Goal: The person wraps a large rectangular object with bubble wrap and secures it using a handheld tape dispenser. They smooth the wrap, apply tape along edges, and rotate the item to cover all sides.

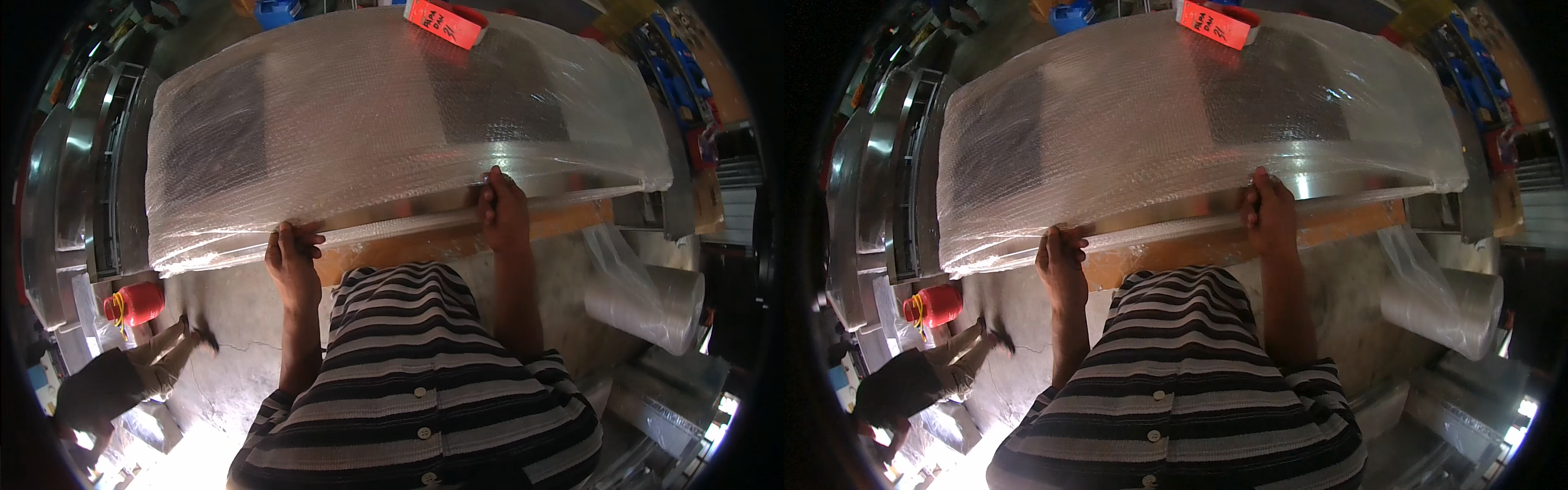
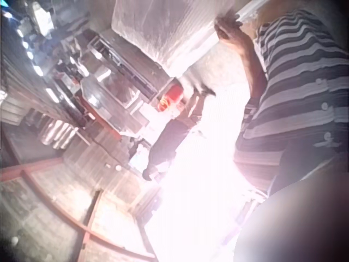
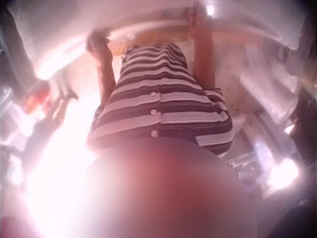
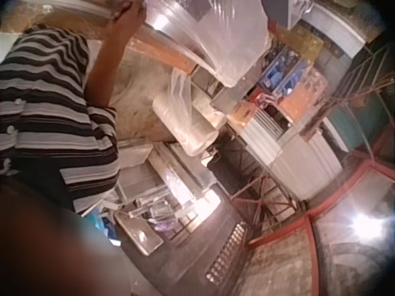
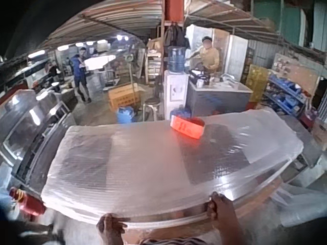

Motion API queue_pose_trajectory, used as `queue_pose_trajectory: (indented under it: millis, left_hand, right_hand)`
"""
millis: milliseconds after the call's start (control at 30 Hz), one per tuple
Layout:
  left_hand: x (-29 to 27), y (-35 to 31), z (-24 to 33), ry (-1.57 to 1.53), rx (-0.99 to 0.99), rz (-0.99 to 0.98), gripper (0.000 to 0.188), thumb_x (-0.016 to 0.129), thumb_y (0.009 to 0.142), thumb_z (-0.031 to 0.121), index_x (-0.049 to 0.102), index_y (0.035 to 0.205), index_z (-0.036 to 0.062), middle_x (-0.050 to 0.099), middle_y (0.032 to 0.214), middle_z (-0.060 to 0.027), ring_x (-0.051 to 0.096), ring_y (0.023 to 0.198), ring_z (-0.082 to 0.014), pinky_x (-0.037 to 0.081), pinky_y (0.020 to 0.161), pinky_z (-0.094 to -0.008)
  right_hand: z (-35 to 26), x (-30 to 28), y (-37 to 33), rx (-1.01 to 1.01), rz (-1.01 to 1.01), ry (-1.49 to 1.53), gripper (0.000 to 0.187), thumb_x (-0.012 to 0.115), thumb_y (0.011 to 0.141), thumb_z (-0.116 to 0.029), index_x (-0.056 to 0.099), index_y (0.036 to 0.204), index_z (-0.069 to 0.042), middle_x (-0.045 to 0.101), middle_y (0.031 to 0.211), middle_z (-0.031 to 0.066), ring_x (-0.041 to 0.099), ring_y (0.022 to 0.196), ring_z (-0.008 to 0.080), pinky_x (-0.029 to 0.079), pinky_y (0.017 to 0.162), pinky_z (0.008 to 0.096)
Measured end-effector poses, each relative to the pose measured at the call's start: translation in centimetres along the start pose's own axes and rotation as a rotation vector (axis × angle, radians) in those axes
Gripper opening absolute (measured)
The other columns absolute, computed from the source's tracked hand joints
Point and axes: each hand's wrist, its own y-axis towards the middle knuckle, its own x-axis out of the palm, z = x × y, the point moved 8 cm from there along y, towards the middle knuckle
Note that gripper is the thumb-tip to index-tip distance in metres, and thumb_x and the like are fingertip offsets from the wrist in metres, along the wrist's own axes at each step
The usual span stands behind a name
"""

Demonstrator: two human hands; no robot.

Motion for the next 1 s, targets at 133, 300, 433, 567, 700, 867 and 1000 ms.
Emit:
queue_pose_trajectory:
  millis: [133,300,433,567,700,867,1000]
  left_hand:
    - [1.5,-0.3,-1.0,-0.225,-0.134,0.049,0.041,0.051,0.108,0.041,0.059,0.111,0.0004,0.074,0.101,-0.0158,0.073,0.080,-0.0183,0.049,0.060,-0.0237]
    - [5.1,-0.5,-1.4,0.020,-0.204,-0.122,0.056,0.059,0.104,0.048,0.061,0.114,-0.0067,0.073,0.107,-0.0216,0.074,0.081,-0.0201,0.050,0.059,-0.0245]
    - [7.4,0.5,-2.4,0.119,-0.212,-0.174,0.047,0.064,0.103,0.039,0.067,0.108,-0.0074,0.076,0.088,-0.0170,0.066,0.066,-0.0141,0.047,0.058,-0.0233]
    - [6.7,-0.7,-2.9,0.111,-0.112,-0.111,0.035,0.064,0.103,0.031,0.070,0.100,-0.0027,0.075,0.077,-0.0128,0.058,0.059,-0.0103,0.046,0.057,-0.0231]
    - [7.0,-0.9,-3.2,-0.021,-0.119,-0.116,0.030,0.064,0.104,0.028,0.068,0.101,-0.0011,0.074,0.084,-0.0113,0.061,0.064,-0.0109,0.046,0.059,-0.0233]
    - [6.8,-1.2,-3.2,-0.059,-0.147,-0.114,0.032,0.063,0.105,0.028,0.067,0.101,-0.0027,0.076,0.089,-0.0137,0.069,0.070,-0.0135,0.048,0.059,-0.0226]
    - [8.0,-2.5,-2.5,0.003,-0.144,-0.111,0.030,0.064,0.104,0.028,0.066,0.101,-0.0013,0.073,0.090,-0.0110,0.069,0.070,-0.0139,0.047,0.056,-0.0237]
  right_hand:
    - [0.1,-0.2,-0.5,-0.033,0.035,-0.060,0.022,0.060,0.105,-0.029,0.058,0.098,-0.008,0.059,0.071,0.0021,0.047,0.046,0.0103,0.036,0.039,0.0261]
    - [0.0,-0.3,-0.4,-0.073,0.007,-0.091,0.022,0.057,0.106,-0.026,0.058,0.097,-0.007,0.061,0.070,0.0041,0.047,0.042,0.0123,0.037,0.038,0.0284]
    - [-0.2,-0.3,-0.2,-0.069,-0.025,-0.136,0.025,0.058,0.106,-0.027,0.061,0.094,-0.006,0.060,0.069,0.0031,0.047,0.042,0.0120,0.038,0.038,0.0278]
    - [-3.0,-0.5,-1.4,-0.111,0.102,-0.714,0.024,0.064,0.102,-0.028,0.066,0.097,-0.004,0.062,0.076,0.0048,0.055,0.052,0.0125,0.041,0.043,0.0263]
    - [-9.1,4.7,-5.4,-1.145,0.200,-1.297,0.023,0.074,0.093,-0.026,0.070,0.105,-0.006,0.066,0.094,0.0045,0.064,0.087,0.0181,0.048,0.081,0.0376]
    - [-6.8,7.5,-2.7,-1.325,-0.215,-1.431,0.016,0.074,0.091,-0.022,0.072,0.104,-0.012,0.066,0.100,0.0009,0.061,0.103,0.0218,0.032,0.106,0.0475]
    - [-7.4,7.1,-2.3,-1.330,-0.245,-1.408,0.009,0.068,0.095,-0.015,0.070,0.102,-0.011,0.066,0.099,0.0031,0.062,0.100,0.0224,0.035,0.102,0.0443]
